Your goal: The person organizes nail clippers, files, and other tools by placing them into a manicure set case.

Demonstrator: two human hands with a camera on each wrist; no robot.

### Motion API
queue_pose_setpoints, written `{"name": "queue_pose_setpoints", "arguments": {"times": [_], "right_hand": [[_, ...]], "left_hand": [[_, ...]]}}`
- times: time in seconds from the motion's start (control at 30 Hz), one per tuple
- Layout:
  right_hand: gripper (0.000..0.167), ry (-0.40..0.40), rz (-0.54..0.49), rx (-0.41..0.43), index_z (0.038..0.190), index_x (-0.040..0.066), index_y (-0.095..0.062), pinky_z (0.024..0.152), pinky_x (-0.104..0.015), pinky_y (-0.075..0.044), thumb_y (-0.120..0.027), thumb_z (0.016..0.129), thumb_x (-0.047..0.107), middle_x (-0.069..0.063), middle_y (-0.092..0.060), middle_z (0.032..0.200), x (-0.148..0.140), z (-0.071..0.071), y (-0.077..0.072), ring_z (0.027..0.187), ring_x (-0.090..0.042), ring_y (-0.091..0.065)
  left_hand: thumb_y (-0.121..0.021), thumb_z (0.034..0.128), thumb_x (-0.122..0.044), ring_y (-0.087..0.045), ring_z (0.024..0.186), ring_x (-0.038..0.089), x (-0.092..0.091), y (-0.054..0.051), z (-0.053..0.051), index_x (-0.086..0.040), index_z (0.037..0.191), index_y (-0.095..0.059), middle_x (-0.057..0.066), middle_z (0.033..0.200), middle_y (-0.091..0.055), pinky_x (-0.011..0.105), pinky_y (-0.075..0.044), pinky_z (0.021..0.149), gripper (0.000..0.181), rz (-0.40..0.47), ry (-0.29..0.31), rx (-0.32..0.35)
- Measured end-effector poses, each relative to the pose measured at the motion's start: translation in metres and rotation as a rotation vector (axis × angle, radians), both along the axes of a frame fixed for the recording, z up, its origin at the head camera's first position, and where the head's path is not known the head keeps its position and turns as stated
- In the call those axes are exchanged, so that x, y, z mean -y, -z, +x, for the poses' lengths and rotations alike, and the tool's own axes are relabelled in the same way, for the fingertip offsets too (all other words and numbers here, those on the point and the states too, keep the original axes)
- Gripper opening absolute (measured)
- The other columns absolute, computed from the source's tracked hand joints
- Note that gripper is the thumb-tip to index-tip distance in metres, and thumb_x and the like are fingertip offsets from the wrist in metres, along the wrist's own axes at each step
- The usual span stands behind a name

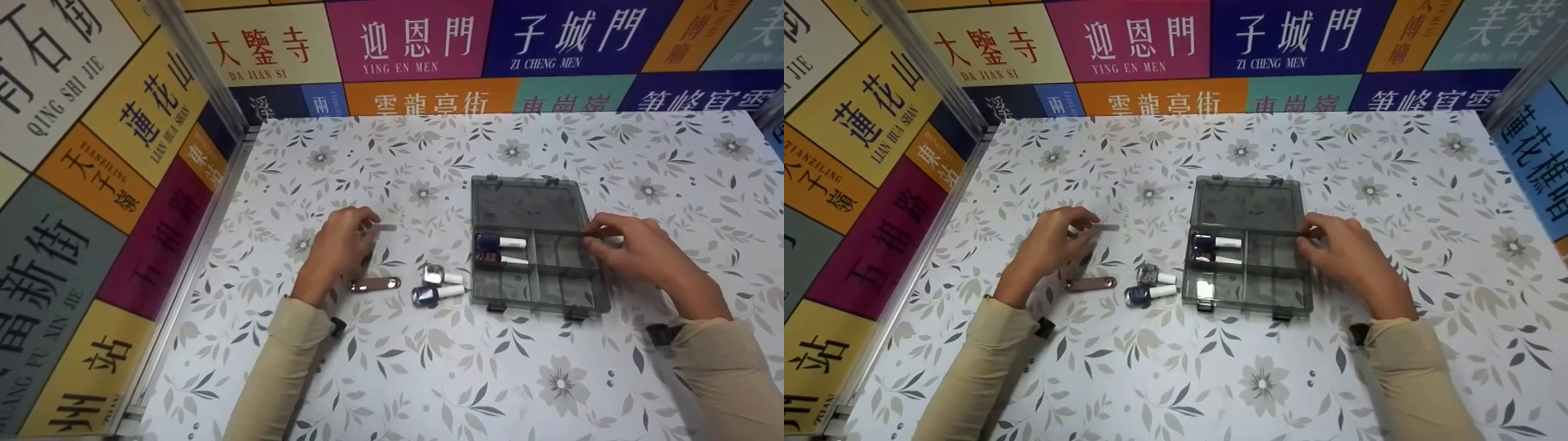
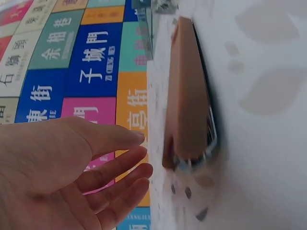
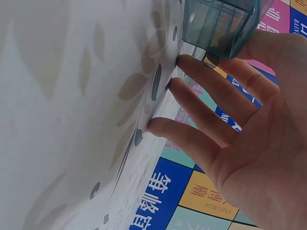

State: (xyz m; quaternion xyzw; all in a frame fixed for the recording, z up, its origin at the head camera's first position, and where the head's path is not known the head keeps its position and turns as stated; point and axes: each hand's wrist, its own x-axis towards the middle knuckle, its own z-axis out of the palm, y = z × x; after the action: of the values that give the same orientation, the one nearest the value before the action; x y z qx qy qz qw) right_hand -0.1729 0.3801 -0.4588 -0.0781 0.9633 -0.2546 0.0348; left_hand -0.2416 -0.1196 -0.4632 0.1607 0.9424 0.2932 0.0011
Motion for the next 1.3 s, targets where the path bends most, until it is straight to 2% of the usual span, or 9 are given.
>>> {"name": "queue_pose_setpoints", "arguments": {"times": [0.17,0.37,0.53,0.67,0.8,1.0,1.2,1.3], "right_hand": [[0.015,-0.006,0.018,-0.02,0.117,0.017,-0.075,0.077,-0.044,-0.045,-0.067,0.106,0.023,-0.022,-0.078,0.126,-0.001,0.0,0.001,0.109,-0.046,-0.072],[0.015,0.007,0.009,0.0,0.118,0.017,-0.075,0.085,-0.05,-0.042,-0.068,0.105,0.023,-0.021,-0.078,0.128,-0.002,0.001,0.001,0.12,-0.049,-0.068],[0.016,-0.001,0.018,-0.008,0.119,0.017,-0.075,0.084,-0.049,-0.04,-0.068,0.105,0.022,-0.021,-0.078,0.127,-0.002,0.002,0.001,0.113,-0.045,-0.069],[0.016,0.0,0.004,0.001,0.119,0.016,-0.075,0.095,-0.06,-0.04,-0.069,0.105,0.021,-0.022,-0.077,0.128,-0.002,0.001,0.001,0.121,-0.05,-0.068],[0.017,-0.005,-0.009,0.006,0.12,0.015,-0.074,0.104,-0.07,-0.033,-0.069,0.105,0.022,-0.025,-0.076,0.128,-0.003,0.0,0.002,0.123,-0.055,-0.065],[0.016,-0.003,-0.008,0.004,0.119,0.015,-0.074,0.101,-0.069,-0.036,-0.069,0.105,0.022,-0.025,-0.077,0.127,-0.002,0.001,0.003,0.124,-0.057,-0.064],[0.016,0.024,-0.001,0.017,0.118,0.015,-0.074,0.097,-0.065,-0.043,-0.068,0.106,0.023,-0.024,-0.077,0.128,0.0,0.001,0.001,0.128,-0.058,-0.062],[0.016,0.021,-0.003,0.017,0.118,0.015,-0.074,0.099,-0.067,-0.042,-0.069,0.105,0.022,-0.024,-0.077,0.128,0.001,0.0,0.001,0.128,-0.059,-0.062]], "left_hand": [[-0.074,0.0983,-0.012,-0.072,0.104,0.027,0.009,0.002,-0.004,-0.008,0.119,-0.079,0.011,0.111,-0.077,0.045,-0.061,0.09,0.022,0.009,-0.056,0.011],[-0.073,0.0958,-0.01,-0.07,0.102,0.029,0.019,0.007,-0.009,-0.005,0.117,-0.078,0.014,0.109,-0.076,0.045,-0.059,0.091,0.022,0.014,-0.108,0.015],[-0.074,0.0965,-0.011,-0.067,0.098,0.029,0.022,0.012,-0.011,-0.002,0.117,-0.077,0.016,0.107,-0.074,0.044,-0.058,0.088,0.023,0.035,-0.118,0.035],[-0.075,0.0976,-0.01,-0.065,0.095,0.028,0.022,0.015,-0.013,-0.001,0.116,-0.077,0.016,0.104,-0.072,0.043,-0.056,0.086,0.021,0.055,-0.122,0.03],[-0.076,0.0964,-0.008,-0.066,0.094,0.028,0.023,0.017,-0.014,-0.001,0.114,-0.077,0.016,0.102,-0.072,0.041,-0.056,0.084,0.019,0.068,-0.128,0.023],[-0.078,0.0944,-0.007,-0.068,0.094,0.028,0.024,0.019,-0.017,0.0,0.111,-0.078,0.016,0.101,-0.075,0.041,-0.058,0.086,0.018,0.062,-0.124,0.016],[-0.079,0.0953,-0.01,-0.069,0.097,0.027,0.023,0.018,-0.017,-0.001,0.112,-0.08,0.015,0.104,-0.077,0.041,-0.059,0.091,0.019,0.037,-0.151,0.046],[-0.079,0.0956,-0.013,-0.07,0.099,0.026,0.023,0.017,-0.016,-0.002,0.114,-0.08,0.014,0.107,-0.077,0.042,-0.06,0.093,0.021,0.03,-0.163,0.057]]}}
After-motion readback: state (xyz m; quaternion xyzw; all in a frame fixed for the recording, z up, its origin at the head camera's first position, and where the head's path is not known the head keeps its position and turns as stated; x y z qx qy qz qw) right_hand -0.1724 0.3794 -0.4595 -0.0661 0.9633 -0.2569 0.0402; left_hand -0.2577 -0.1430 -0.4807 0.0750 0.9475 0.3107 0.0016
